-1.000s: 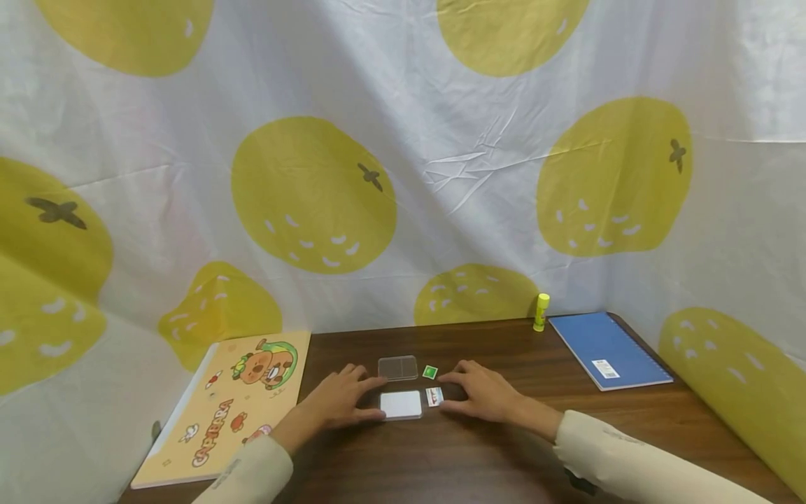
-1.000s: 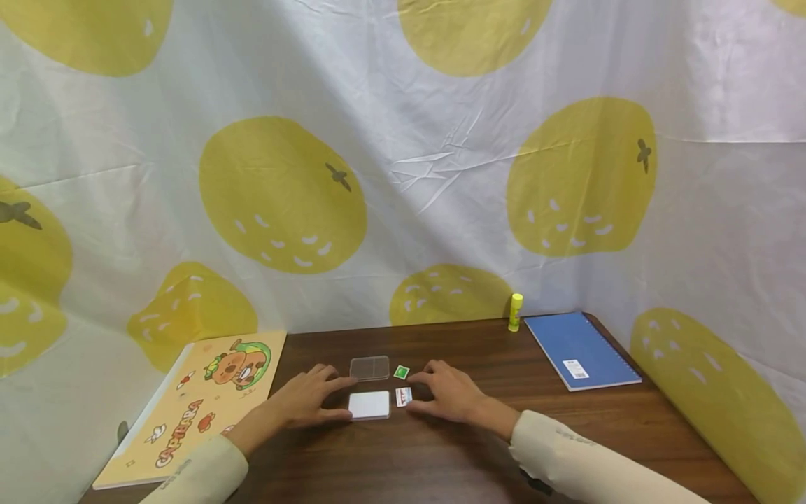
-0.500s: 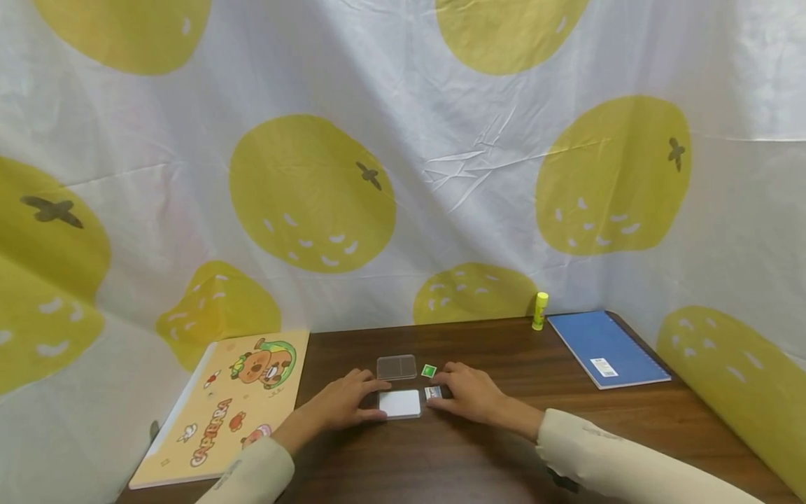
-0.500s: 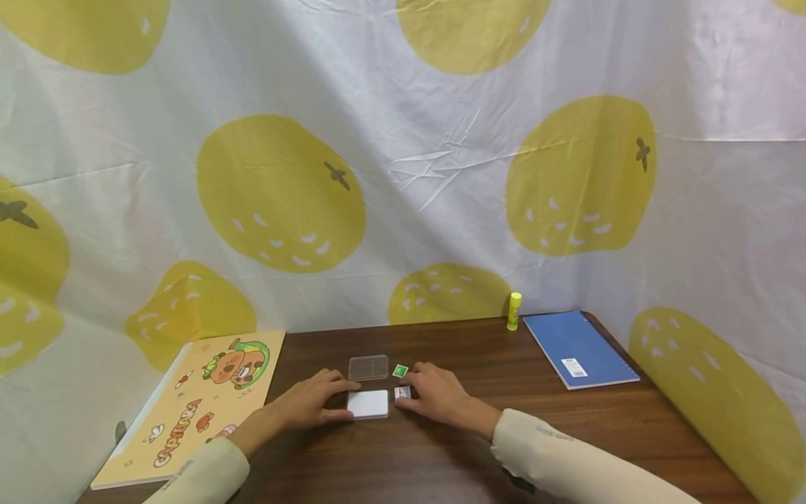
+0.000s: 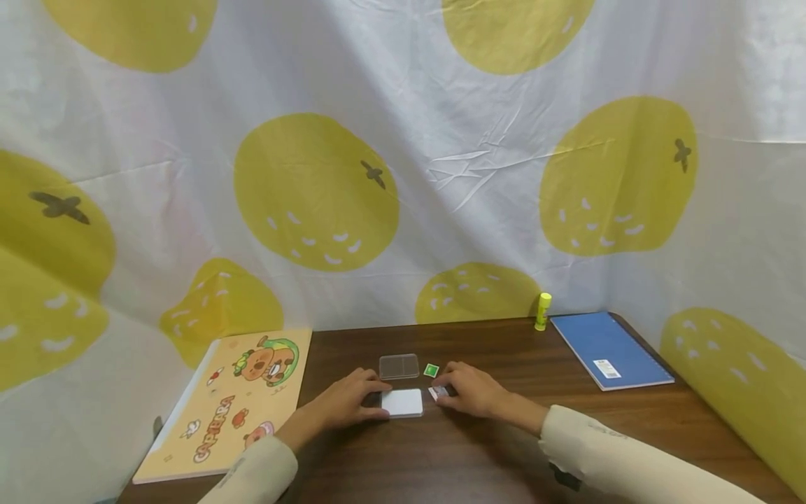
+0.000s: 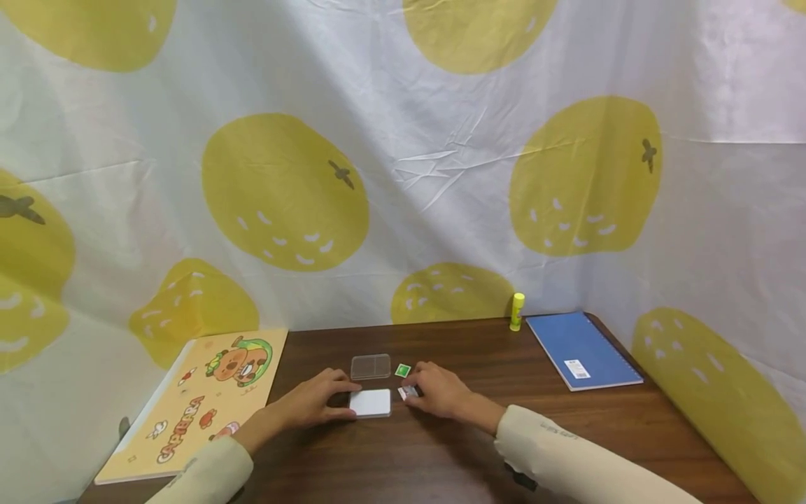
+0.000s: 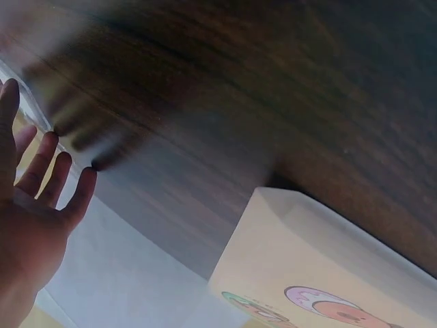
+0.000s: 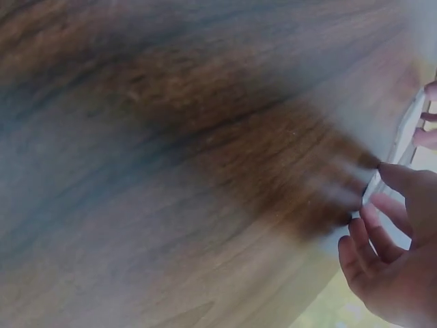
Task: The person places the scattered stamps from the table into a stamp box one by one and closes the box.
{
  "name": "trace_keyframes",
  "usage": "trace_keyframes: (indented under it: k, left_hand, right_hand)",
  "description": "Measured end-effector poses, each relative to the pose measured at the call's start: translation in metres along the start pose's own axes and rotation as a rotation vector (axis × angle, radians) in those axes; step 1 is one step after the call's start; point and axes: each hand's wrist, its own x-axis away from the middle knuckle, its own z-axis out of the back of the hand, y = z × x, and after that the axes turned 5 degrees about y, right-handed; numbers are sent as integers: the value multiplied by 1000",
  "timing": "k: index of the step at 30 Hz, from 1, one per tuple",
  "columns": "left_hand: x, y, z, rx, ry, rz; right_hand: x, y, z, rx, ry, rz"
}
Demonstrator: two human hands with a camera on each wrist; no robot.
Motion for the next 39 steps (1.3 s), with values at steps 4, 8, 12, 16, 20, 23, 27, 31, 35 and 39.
trace_keyframes:
  k: [4, 8, 12, 16, 20, 23, 27, 31, 35, 39]
  left_hand:
    - [0, 1, 0, -5, 5, -10]
    - [-1, 1, -1, -16, 15, -29]
    - [-4, 2, 0, -10, 8, -19]
    - [-6, 4, 2, 1, -13, 10]
    - [-7, 4, 3, 11, -38, 34]
    - [-8, 4, 3, 18, -49, 43]
    - [-8, 3, 3, 23, -54, 56]
    - [-7, 4, 3, 30, -55, 67]
    - [-7, 5, 4, 37, -54, 69]
    - [-7, 6, 4, 37, -49, 60]
  right_hand:
    - [1, 1, 2, -7, 11, -30]
    - [1, 1, 2, 2, 29, -59]
    - [-1, 3, 5, -21, 20, -67]
    - [-2, 5, 7, -68, -1, -64]
    - [-2, 9, 5, -109, -12, -52]
    - [-2, 11, 5, -148, -9, -31]
    - [-2, 11, 6, -209, -11, -26]
    - [-2, 9, 8, -245, 4, -27]
    - [-2, 9, 9, -265, 23, -16]
    - [-3, 11, 8, -278, 22, -6]
